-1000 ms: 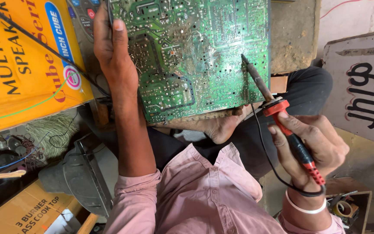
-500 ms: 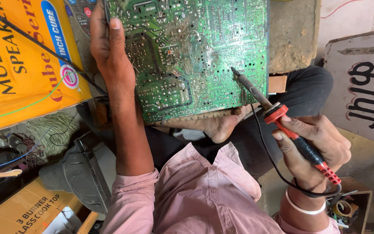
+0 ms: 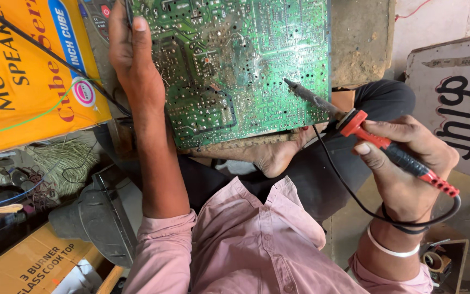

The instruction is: The person sits cross-legged on the floor and uses a soldering iron to apply solder to multiple points on a green circuit board. They then use multimeter probes to test electrical continuity at various points on the board.

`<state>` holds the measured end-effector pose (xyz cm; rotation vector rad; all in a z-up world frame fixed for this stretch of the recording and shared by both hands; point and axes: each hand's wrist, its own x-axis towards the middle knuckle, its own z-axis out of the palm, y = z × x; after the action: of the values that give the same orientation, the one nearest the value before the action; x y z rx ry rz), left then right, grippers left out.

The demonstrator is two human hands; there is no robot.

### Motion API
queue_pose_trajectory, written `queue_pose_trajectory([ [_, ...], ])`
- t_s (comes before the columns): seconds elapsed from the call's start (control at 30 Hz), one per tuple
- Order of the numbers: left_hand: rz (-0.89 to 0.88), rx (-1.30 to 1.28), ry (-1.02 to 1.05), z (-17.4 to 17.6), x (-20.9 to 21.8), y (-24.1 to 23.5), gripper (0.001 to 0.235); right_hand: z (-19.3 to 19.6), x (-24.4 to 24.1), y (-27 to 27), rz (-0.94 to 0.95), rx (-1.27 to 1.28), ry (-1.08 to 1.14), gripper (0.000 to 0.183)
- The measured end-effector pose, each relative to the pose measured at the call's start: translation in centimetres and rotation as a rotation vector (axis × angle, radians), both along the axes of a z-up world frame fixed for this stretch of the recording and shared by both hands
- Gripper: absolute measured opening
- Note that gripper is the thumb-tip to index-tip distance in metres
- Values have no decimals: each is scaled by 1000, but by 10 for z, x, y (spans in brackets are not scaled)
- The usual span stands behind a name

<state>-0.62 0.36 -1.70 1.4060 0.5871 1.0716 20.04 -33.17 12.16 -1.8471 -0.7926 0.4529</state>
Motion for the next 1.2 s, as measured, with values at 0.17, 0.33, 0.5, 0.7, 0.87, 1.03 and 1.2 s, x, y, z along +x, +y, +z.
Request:
queue_pose_trajectory([
  [0.17, -20, 36, 0, 2, 0, 1, 52, 3, -3, 1, 64, -56, -206, 32],
  [0.33, -24, 51, 12, 3, 1, 1, 51, 10, -14, 3, 99, -79, -344, 31],
  [0.5, -20, 40, 12, 4, 1, 1, 52, 4, -17, 3, -9, -65, -209, 33],
  [0.7, -1, 38, 24, 3, 2, 2, 55, -30, -13, -17, -15, 33, -97, 31],
  [0.87, 18, 53, 67, 8, 6, 6, 61, -60, -9, -34, -115, 350, 166, 36],
  [1.03, 34, 57, 99, 10, 6, 3, 60, -81, 11, -53, -266, 549, 439, 38],
  [1.2, 25, 54, 103, 17, 8, -1, 57, -97, 17, -56, -292, 555, 580, 35],
])
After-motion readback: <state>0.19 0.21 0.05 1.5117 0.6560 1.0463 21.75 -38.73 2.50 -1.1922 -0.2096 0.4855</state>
